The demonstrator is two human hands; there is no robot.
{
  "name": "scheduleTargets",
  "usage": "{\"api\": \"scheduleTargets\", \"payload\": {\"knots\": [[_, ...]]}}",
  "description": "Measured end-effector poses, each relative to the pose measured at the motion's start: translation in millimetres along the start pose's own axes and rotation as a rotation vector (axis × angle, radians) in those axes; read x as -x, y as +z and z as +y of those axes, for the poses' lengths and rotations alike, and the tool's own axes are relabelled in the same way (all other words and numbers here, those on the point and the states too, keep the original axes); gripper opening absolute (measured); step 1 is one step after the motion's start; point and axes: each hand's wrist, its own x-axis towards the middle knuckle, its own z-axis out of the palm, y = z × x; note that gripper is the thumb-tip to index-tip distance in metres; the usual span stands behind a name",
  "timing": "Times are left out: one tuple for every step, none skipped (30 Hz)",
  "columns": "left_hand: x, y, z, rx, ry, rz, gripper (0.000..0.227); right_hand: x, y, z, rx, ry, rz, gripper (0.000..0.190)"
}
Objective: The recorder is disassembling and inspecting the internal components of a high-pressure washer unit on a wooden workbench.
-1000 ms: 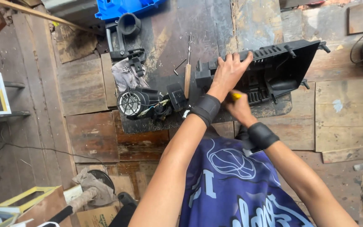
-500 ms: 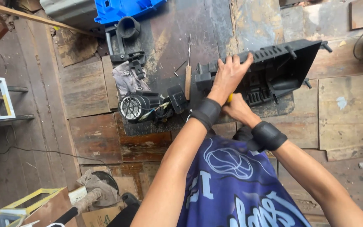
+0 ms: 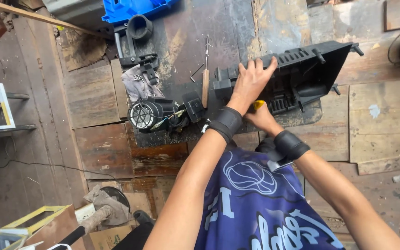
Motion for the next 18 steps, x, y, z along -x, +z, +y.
{"api": "scheduleTargets", "payload": {"knots": [[1.4, -0.6, 0.5, 0.005, 0.01, -0.004, 0.056, 1.1, -5.9, -7.5, -0.002, 0.006, 0.009, 0.044], [-2.3, -1.3, -2.2, 0.011, 0.003, 0.002, 0.056, -4.7, -14.2, -16.1, 0.022, 0.081, -0.018, 0.043], [-5.5, -1.9, -4.5, 0.017, -0.003, 0.008, 0.057, -10.0, -22.3, -24.4, 0.047, 0.155, -0.046, 0.041], [-3.2, -2.5, -0.1, 0.027, 0.004, 0.005, 0.057, -4.3, -20.9, -22.8, 0.049, 0.165, -0.038, 0.041], [-1.0, -3.0, 4.1, 0.05, 0.006, -0.012, 0.058, 1.0, -19.4, -21.2, -0.049, 0.204, 0.055, 0.038], [-2.3, -4.1, 1.0, 0.06, 0.001, -0.023, 0.059, -2.2, -15.6, -21.1, -0.15, 0.231, 0.14, 0.035], [-3.4, -2.3, -0.9, 0.058, 0.002, -0.023, 0.059, -2.8, -9.5, -14.2, -0.152, 0.229, 0.141, 0.035], [-2.7, -0.8, -3.5, 0.051, 0.005, -0.031, 0.06, -2.0, -0.8, -7.3, -0.187, 0.175, 0.144, 0.034], [-1.9, 0.7, -5.9, 0.044, 0.009, -0.04, 0.061, -1.2, 7.9, -0.4, -0.222, 0.122, 0.147, 0.034], [-1.8, 1.3, -4.7, 0.047, 0.019, -0.041, 0.061, 0.3, 1.6, -6.3, -0.223, 0.123, 0.157, 0.034], [-1.5, 1.7, -3.7, 0.044, 0.023, -0.044, 0.059, 2.0, -4.4, -12.3, -0.151, 0.193, 0.065, 0.033], [-2.3, 1.4, -4.2, 0.038, 0.02, -0.044, 0.058, 1.3, -11.0, -19.4, -0.074, 0.259, -0.035, 0.033], [-4.0, -1.4, -5.8, 0.04, 0.022, -0.04, 0.058, 0.0, -14.6, -27.6, -0.072, 0.257, -0.032, 0.033], [-2.9, -3.2, -5.1, 0.049, 0.016, -0.051, 0.057, 2.1, -18.2, -34.3, -0.049, 0.299, -0.008, 0.029], [-1.8, -4.8, -4.6, 0.058, 0.01, -0.061, 0.056, 3.8, -21.5, -41.0, -0.026, 0.341, 0.015, 0.026], [-2.6, -3.7, -3.9, 0.058, 0.006, -0.062, 0.056, 3.3, -16.4, -35.9, -0.026, 0.341, 0.012, 0.026], [-3.5, -3.0, -3.4, 0.04, 0.011, -0.049, 0.057, 2.8, -11.2, -31.2, 0.045, 0.206, 0.035, 0.025], [-2.1, -2.6, -5.3, 0.019, 0.018, -0.038, 0.057, 2.3, -2.3, -26.4, 0.11, 0.068, 0.058, 0.024]]}}
